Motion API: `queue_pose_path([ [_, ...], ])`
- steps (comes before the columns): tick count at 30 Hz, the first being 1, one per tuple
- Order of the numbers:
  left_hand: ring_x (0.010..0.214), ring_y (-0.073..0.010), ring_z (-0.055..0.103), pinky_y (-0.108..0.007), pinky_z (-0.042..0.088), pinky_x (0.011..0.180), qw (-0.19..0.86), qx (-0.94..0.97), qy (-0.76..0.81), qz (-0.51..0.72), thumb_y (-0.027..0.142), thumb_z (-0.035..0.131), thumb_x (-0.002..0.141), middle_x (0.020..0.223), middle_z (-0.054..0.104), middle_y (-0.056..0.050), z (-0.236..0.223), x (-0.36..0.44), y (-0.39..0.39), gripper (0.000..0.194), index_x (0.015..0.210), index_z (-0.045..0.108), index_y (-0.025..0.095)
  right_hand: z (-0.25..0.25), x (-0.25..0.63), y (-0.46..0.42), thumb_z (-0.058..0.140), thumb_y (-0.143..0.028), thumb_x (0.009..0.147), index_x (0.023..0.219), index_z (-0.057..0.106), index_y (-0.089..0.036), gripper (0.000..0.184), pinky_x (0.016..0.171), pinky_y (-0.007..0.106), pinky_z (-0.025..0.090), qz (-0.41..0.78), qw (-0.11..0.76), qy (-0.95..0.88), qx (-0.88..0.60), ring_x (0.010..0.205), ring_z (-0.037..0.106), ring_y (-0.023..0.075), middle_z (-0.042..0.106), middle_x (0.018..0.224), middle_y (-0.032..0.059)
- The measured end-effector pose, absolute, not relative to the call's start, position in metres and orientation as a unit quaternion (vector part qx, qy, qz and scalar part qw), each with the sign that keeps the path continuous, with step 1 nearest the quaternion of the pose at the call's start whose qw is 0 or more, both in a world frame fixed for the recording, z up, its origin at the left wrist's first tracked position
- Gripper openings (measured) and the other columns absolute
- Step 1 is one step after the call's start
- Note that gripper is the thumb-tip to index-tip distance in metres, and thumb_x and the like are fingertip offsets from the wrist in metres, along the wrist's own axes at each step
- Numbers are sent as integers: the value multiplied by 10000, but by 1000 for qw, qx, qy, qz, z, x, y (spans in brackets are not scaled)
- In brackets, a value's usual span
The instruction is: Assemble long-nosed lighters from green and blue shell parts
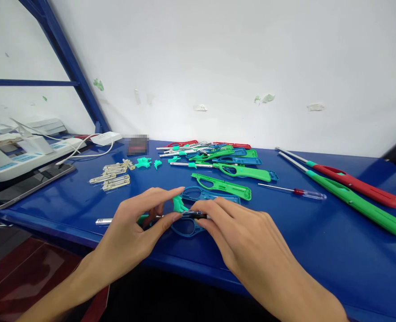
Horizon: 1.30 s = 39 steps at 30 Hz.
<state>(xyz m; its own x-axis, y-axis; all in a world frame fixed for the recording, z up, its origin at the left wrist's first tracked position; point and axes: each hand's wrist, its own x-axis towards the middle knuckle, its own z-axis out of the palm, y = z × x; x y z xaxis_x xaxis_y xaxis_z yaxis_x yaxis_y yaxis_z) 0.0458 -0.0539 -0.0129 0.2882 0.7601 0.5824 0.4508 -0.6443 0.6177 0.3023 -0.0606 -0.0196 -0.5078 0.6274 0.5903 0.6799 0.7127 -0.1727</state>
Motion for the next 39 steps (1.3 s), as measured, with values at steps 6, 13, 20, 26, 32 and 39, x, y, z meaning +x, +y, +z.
queue_pose_path([
  [6, 855, -177, 650, -264, 585, 709, 86, 814, 373, 438, 178, 707, 1140, 1034, 698, -47, -17, 46, -54, 297, 1423, 796, 206, -19, 300, -59, 569, -326, 1227, 1272, 691, -314, 130, 667, 272, 593, -65, 368, -855, -360, 785, 863, 179, 903, 1082, -28],
  [13, 846, -150, 681, -213, 545, 574, 30, 822, 368, 433, 222, 663, 1181, 1247, 698, -115, -22, 46, -50, 236, 1380, 771, 157, -21, 299, -59, 580, -347, 1223, 1235, 700, -315, 126, 638, 276, 579, -61, 371, -851, -367, 738, 852, 181, 897, 1039, -28],
  [20, 907, -185, 743, -239, 599, 672, -10, 825, 353, 441, 304, 777, 1138, 1098, 789, -50, -23, 46, -50, 253, 1359, 771, 181, -22, 300, -59, 591, -337, 1220, 1251, 684, -317, 100, 615, 273, 560, -68, 373, -850, -367, 674, 814, 162, 889, 1030, -49],
  [26, 992, -211, 805, -306, 667, 899, -15, 826, 334, 453, 267, 796, 1120, 1121, 809, -69, -25, 46, -48, 165, 1243, 827, 161, -21, 299, -59, 584, -354, 1225, 1246, 671, -319, 96, 614, 268, 557, -74, 376, -848, -366, 652, 800, 142, 881, 1018, -67],
  [32, 994, -216, 843, -290, 692, 921, -1, 834, 315, 453, 258, 815, 1103, 1119, 842, -91, -24, 48, -50, 191, 1233, 841, 121, -20, 299, -59, 570, -349, 1231, 1248, 678, -321, 113, 630, 274, 555, -76, 374, -850, -363, 665, 811, 147, 884, 1017, -62],
  [39, 954, -209, 863, -268, 707, 915, 18, 838, 293, 461, 258, 823, 1092, 1103, 866, -102, -23, 50, -49, 181, 1188, 844, 106, -20, 299, -60, 569, -354, 1229, 1245, 708, -322, 144, 626, 280, 550, -61, 373, -851, -363, 681, 817, 158, 894, 1024, -53],
])
